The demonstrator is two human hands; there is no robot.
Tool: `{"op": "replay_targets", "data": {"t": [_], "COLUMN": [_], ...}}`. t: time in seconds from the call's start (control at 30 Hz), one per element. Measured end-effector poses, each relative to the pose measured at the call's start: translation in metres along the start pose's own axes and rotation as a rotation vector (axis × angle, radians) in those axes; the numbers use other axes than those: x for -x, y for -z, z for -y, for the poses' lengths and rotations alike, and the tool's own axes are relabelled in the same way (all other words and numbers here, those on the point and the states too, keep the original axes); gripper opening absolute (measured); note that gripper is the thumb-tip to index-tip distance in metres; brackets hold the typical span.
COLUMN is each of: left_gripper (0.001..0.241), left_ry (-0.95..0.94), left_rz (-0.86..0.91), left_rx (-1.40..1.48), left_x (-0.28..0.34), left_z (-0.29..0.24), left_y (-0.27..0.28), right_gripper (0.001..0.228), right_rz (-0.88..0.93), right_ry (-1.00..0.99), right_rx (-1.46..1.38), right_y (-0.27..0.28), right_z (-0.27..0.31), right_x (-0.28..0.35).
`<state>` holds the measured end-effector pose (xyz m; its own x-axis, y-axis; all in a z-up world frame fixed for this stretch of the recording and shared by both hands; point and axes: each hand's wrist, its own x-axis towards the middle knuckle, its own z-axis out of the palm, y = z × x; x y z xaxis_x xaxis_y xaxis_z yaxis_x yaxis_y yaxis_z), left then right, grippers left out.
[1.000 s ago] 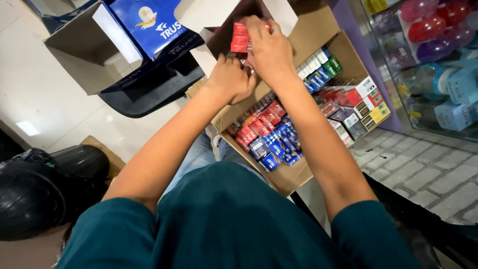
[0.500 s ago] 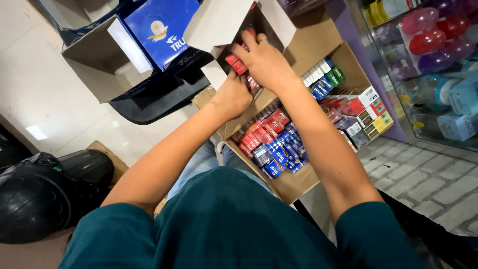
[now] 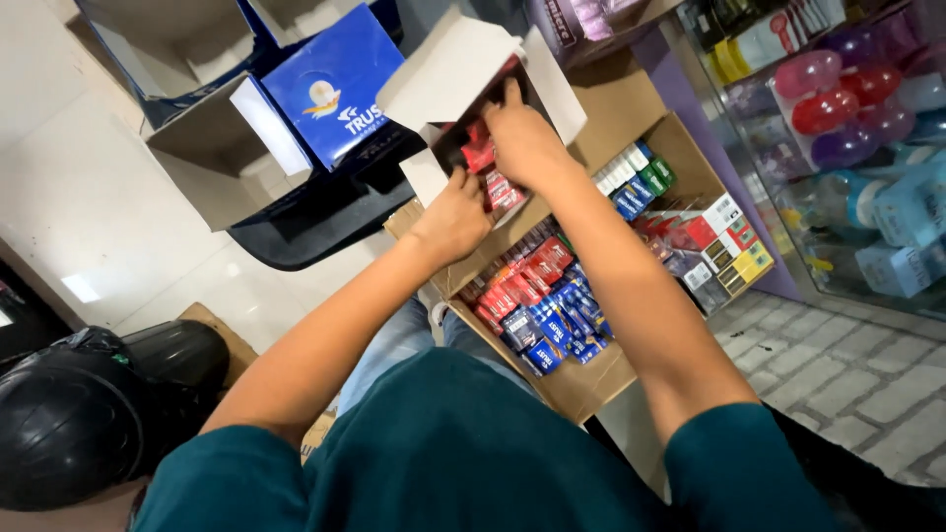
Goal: Stocking and organizing retail product boxes on a store shelf.
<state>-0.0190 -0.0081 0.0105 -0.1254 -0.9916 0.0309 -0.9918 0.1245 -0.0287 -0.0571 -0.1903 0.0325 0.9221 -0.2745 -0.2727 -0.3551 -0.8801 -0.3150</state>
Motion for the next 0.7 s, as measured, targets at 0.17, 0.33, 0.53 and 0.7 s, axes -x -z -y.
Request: {"op": "replay_targets", "data": {"t": [0.17,0.33,0.53,0.7], "left_gripper": [0.029,0.028,0.031,0.035], "left_ry": [-0.018,-0.019,-0.005,-0.010], "left_rz": [0.188,-0.014,0.074,0.018], "left_rx": [0.024,0.141,0.079,0.078], "left_x": [-0.001,0.000,-0.004,-0.004], "left_z": [-0.001,-0.001,0.002,0.004], "left_y": [-0.003,-0.020,-0.004,0.018], "right_gripper": [0.056,0.064,0.079,0.074], "right_rz": [-0.088,-0.336,-0.339,-0.155], "right_ry": [-0.084,-0.278,-0.374,-0.313], "right_rx": [-0.035,-0.379,-0.403,-0.561], "right_y": [-0.003,-0.028,-0.036,-0.037], "right_z": [0.003,-0.021,0.004,-0.019], "right_x": [0.000,-0.006,-0.004,-0.011]}}
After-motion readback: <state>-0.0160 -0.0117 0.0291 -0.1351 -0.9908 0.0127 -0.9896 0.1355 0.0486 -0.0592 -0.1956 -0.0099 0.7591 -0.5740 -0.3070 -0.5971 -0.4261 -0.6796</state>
